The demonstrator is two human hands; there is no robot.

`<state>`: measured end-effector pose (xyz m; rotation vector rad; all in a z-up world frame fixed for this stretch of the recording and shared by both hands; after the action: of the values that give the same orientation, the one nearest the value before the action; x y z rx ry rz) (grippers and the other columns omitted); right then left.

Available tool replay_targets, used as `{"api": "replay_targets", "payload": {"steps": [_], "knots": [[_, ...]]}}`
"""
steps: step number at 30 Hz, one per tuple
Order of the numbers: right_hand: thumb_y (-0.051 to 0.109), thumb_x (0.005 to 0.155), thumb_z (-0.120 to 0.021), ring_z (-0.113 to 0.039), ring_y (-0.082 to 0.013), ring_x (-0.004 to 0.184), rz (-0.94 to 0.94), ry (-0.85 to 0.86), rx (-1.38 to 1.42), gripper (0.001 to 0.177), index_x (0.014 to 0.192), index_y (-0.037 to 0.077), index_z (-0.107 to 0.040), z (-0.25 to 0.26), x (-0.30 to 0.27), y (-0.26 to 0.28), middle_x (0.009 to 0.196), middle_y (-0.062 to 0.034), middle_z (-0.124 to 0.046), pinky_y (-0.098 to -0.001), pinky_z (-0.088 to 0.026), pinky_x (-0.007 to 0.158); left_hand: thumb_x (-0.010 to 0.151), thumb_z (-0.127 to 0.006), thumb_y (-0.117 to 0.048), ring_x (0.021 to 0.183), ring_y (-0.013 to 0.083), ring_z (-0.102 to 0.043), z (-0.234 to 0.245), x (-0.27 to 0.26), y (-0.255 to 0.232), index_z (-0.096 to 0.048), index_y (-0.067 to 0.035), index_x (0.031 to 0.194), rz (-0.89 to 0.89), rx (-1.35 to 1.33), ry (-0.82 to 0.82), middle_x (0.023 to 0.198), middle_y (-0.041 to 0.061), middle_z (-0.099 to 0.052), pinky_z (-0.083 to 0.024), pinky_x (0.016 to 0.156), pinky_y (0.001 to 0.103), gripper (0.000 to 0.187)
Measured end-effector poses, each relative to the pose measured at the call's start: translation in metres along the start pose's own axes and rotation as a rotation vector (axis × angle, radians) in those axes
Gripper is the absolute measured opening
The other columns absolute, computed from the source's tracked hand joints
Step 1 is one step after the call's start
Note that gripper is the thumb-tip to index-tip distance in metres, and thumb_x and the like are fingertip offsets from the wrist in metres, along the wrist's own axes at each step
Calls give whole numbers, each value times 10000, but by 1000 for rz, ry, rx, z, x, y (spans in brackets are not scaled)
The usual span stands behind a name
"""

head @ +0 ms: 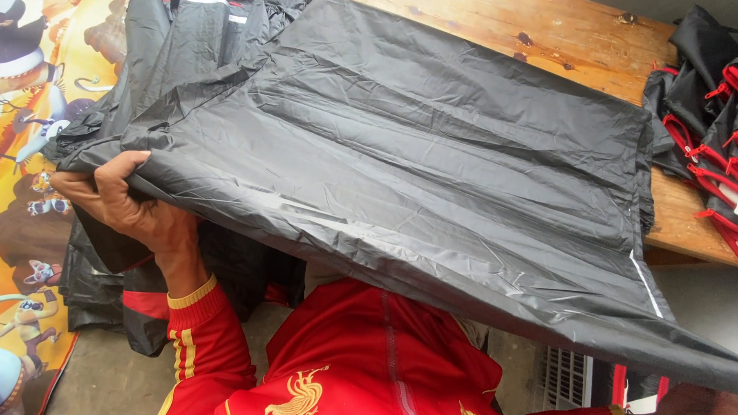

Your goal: The person folds black and red raincoats on a wooden table, using a feather duster to clean off dust before folding each one.

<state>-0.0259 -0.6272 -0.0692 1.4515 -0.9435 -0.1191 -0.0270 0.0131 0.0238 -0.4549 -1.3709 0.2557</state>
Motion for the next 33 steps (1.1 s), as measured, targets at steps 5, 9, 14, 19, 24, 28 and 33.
{"api": "replay_targets", "payload": {"steps": [5, 9, 14, 19, 24, 28, 33], "knots": [[190, 942, -758, -603, -215, 1067, 87, 34, -72, 299, 1114, 15, -586, -2, -4, 0, 1095, -109, -588, -456, -572, 1005, 881, -583, 91, 1052, 316, -482, 12, -10, 21, -545, -23, 970, 155, -238, 94, 1029, 166, -471, -383, 965, 379, 149], [301, 1008, -745, -618, -245, 1135, 166, 142, -417, 402, 1104, -59, -596, 15, -9, -4, 1083, -106, -574, -405, -560, 1060, 782, -706, -323, 998, 270, -668, 22, -11, 46, -680, -88, 935, 1111, -1251, -297, 971, 111, -692, -524, 1019, 423, 281], [376, 960, -715, -596, -178, 1171, -65, 298, -460, 366, 1168, 100, -593, 92, 21, -75, 1162, -66, -602, -320, -466, 1093, 731, -740, -365, 1225, 189, -487, 48, -77, 173, -630, -115, 1219, 1193, -833, -660, 1311, 68, -562, -479, 1015, 450, 559], [220, 1035, -704, -591, -143, 1022, -95, 311, -484, 244, 1144, 52, -565, -5, -21, 24, 1083, -45, -584, -230, -491, 1018, 603, -797, -208, 1028, 259, -714, 38, -72, 138, -724, -39, 1099, 1719, -899, -649, 1113, 127, -747, -585, 959, 427, 529], [43, 1087, -715, -589, -247, 1004, -104, 416, -602, 278, 1285, -69, -556, -1, -20, 32, 1146, -196, -601, -306, -488, 960, 571, -674, -112, 856, 284, -704, 40, -58, 147, -690, -14, 973, 1638, -854, -467, 964, 133, -731, -615, 827, 385, 414], [88, 1001, -750, -595, -211, 1028, -112, 378, -544, 422, 1357, -8, -546, 10, -16, 4, 1192, -160, -607, -266, -494, 939, 595, -616, -48, 881, 273, -691, 38, -27, 156, -678, -22, 991, 1306, -1059, -470, 938, 104, -706, -612, 902, 372, 402], [153, 958, -726, -582, -156, 1051, -122, 387, -401, 395, 1269, 43, -509, 2, -16, 0, 1156, -84, -584, -241, -493, 1033, 627, -470, 60, 1161, 325, -527, 21, 16, 140, -545, 21, 1225, 533, -952, -219, 1217, 140, -553, -445, 1038, 362, 603]]}}
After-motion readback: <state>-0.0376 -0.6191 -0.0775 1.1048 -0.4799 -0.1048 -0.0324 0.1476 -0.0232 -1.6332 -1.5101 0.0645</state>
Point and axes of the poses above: each hand's wrist, its own x-axis towards the middle knuckle, its own z-axis out of the back of the hand, y = z × x, the point moved 1 cm from there along x, towards the middle knuckle
